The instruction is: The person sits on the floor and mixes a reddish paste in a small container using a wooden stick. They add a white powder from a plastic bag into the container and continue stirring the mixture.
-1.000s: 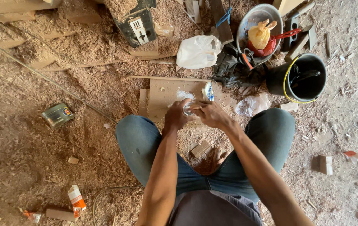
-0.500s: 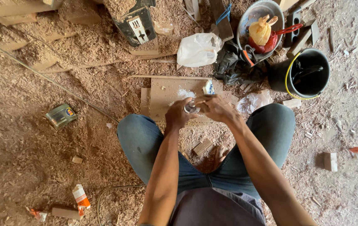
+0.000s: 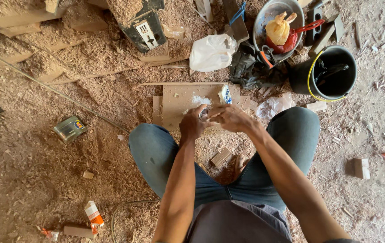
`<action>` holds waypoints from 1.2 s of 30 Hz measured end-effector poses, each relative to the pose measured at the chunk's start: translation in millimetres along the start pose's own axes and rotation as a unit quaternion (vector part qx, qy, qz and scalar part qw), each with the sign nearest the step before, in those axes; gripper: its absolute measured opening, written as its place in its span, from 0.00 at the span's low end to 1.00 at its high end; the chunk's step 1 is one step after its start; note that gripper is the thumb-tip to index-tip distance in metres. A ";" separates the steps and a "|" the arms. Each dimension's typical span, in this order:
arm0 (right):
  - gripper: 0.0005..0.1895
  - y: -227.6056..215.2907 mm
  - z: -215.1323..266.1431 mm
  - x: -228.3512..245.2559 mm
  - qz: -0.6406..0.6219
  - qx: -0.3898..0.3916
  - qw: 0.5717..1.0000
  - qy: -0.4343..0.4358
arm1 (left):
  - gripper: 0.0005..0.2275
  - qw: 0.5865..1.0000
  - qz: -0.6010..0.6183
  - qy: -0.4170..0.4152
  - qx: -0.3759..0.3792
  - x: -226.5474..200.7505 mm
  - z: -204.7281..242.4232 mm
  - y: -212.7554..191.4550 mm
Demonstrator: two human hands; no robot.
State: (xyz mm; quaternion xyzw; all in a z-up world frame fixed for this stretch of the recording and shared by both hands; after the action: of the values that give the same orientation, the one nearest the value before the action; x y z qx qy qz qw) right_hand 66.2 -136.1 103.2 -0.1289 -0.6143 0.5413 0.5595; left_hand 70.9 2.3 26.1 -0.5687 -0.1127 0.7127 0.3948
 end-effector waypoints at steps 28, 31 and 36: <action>0.13 -11.3 -2.5 7.4 -0.074 -0.035 0.997 0.003 | 0.40 1.000 -0.009 0.001 -0.007 12.2 -1.8 11.0; 0.12 -6.8 0.0 -1.5 0.014 0.046 0.993 0.104 | 0.38 0.999 0.030 0.008 -0.018 10.9 0.8 10.9; 0.14 -1.4 -5.2 -3.0 -0.067 0.021 0.993 0.093 | 0.34 0.994 0.106 -0.012 -0.010 14.7 -0.6 18.1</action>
State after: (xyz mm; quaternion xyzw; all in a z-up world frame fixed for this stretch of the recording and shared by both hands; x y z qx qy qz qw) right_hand 72.1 -136.2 101.6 -0.1250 -0.5555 0.5012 0.6516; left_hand 62.9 0.3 4.2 -0.5728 -0.0635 0.7560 0.3103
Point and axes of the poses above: each hand's wrist, its own z-axis away from the middle knuckle, its own y-axis out of the palm, x = y × z, the point moved 6 cm from there along -z, towards the middle knuckle, and after that the axes turned 10 degrees about z, right-handed, at the moved point
